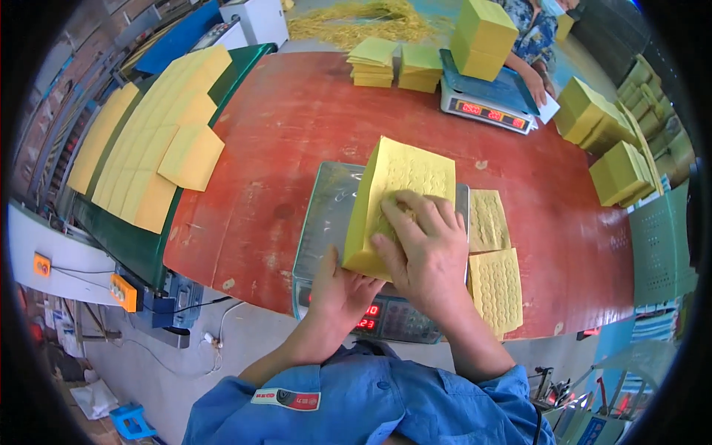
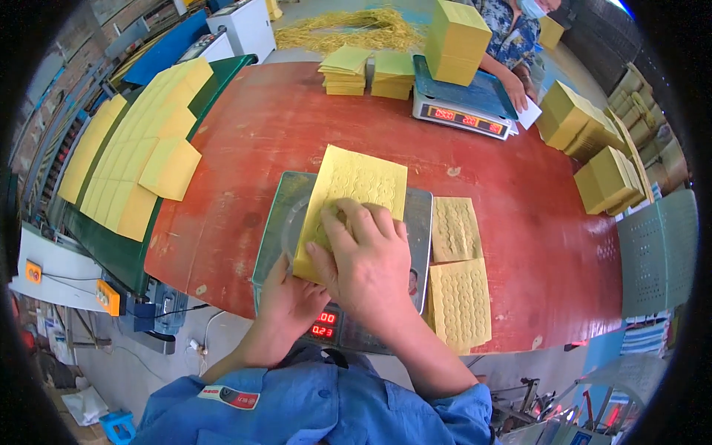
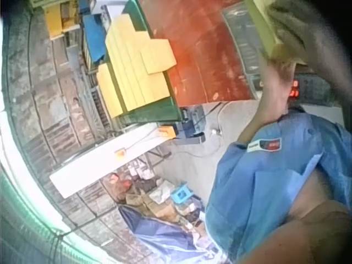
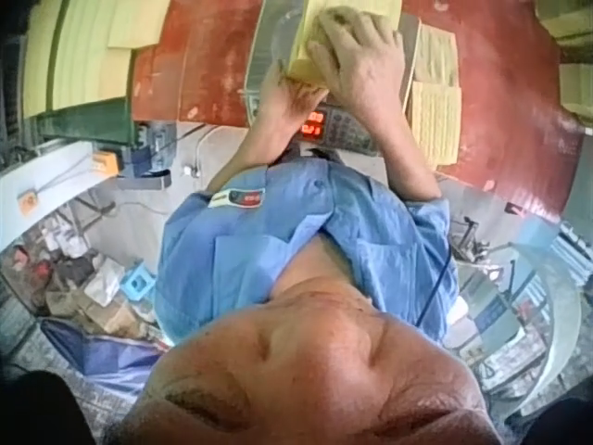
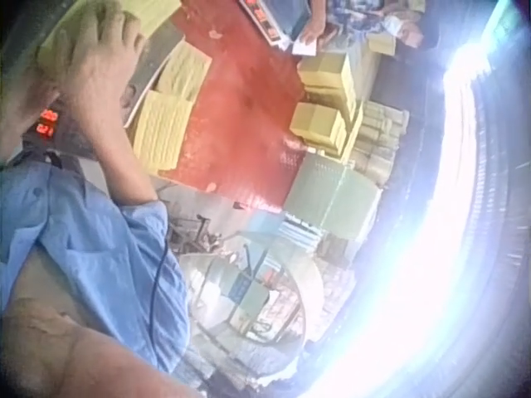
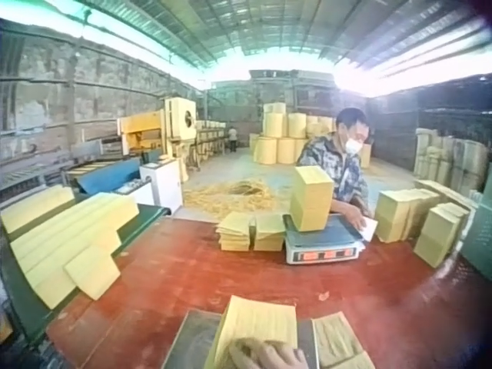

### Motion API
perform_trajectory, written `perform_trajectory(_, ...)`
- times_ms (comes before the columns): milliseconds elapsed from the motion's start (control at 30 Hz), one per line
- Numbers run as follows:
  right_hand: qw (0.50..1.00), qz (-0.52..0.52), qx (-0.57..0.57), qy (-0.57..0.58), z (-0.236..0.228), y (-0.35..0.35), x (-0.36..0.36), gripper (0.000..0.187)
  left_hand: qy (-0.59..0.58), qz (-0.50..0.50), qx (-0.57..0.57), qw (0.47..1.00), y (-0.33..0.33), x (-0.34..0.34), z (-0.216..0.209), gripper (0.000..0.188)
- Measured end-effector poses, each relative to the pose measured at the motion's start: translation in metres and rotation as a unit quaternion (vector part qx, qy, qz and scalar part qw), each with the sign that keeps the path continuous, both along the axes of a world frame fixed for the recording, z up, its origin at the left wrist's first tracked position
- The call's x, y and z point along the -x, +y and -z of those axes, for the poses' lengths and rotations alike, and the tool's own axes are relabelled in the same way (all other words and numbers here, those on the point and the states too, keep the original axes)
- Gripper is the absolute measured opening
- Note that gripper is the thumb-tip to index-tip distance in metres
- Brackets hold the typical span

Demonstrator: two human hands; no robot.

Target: Weighing and stacking textured yellow paper sheets in a factory setting.

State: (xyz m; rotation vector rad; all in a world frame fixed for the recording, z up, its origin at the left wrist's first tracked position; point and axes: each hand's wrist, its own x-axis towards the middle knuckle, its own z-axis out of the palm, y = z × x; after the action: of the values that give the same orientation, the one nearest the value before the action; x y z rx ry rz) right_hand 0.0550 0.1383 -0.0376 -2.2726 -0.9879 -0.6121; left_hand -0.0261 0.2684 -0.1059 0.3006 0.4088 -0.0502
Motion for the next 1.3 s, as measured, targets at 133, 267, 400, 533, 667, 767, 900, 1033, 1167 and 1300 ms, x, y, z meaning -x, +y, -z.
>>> perform_trajectory(133, 1.000, -0.003, 0.007, 0.000, 0.002, 0.002, 0.004, 0.037, 0.031, -0.012, -0.104, 0.994, 0.014, 0.046, -0.009, 0.052)
perform_trajectory(267, 1.000, -0.024, 0.011, 0.003, -0.003, 0.019, 0.017, 0.036, -0.006, -0.089, -0.273, 0.958, 0.030, 0.070, -0.010, 0.045)
perform_trajectory(400, 0.990, -0.105, -0.088, 0.014, -0.020, 0.048, 0.041, 0.039, -0.057, -0.175, -0.393, 0.901, 0.053, 0.087, -0.030, 0.048)
perform_trajectory(533, 0.977, -0.177, -0.114, 0.045, -0.023, 0.107, 0.058, 0.042, -0.034, -0.246, -0.436, 0.865, 0.105, 0.109, -0.048, 0.050)
perform_trajectory(667, 0.967, -0.203, -0.130, 0.081, -0.019, 0.187, 0.065, 0.039, -0.031, -0.328, -0.479, 0.814, 0.184, 0.124, -0.047, 0.051)
perform_trajectory(767, 0.964, -0.208, -0.140, 0.089, -0.004, 0.258, 0.059, 0.036, -0.034, -0.372, -0.484, 0.791, 0.248, 0.127, -0.042, 0.049)
perform_trajectory(900, 0.972, -0.164, -0.135, 0.099, 0.020, 0.357, 0.038, 0.036, -0.023, -0.411, -0.471, 0.780, 0.338, 0.102, -0.033, 0.047)
perform_trajectory(1033, 0.978, -0.130, -0.129, 0.101, 0.066, 0.449, -0.012, 0.041, 0.027, -0.376, -0.564, 0.734, 0.435, 0.039, -0.011, 0.047)
perform_trajectory(1167, 0.980, -0.070, -0.124, 0.138, 0.103, 0.526, -0.070, 0.050, 0.104, -0.219, -0.773, 0.586, 0.524, -0.021, 0.016, 0.054)
perform_trajectory(1300, 0.912, -0.058, -0.169, 0.368, 0.147, 0.550, -0.124, 0.058, 0.094, -0.061, -0.810, 0.576, 0.555, -0.062, 0.019, 0.061)
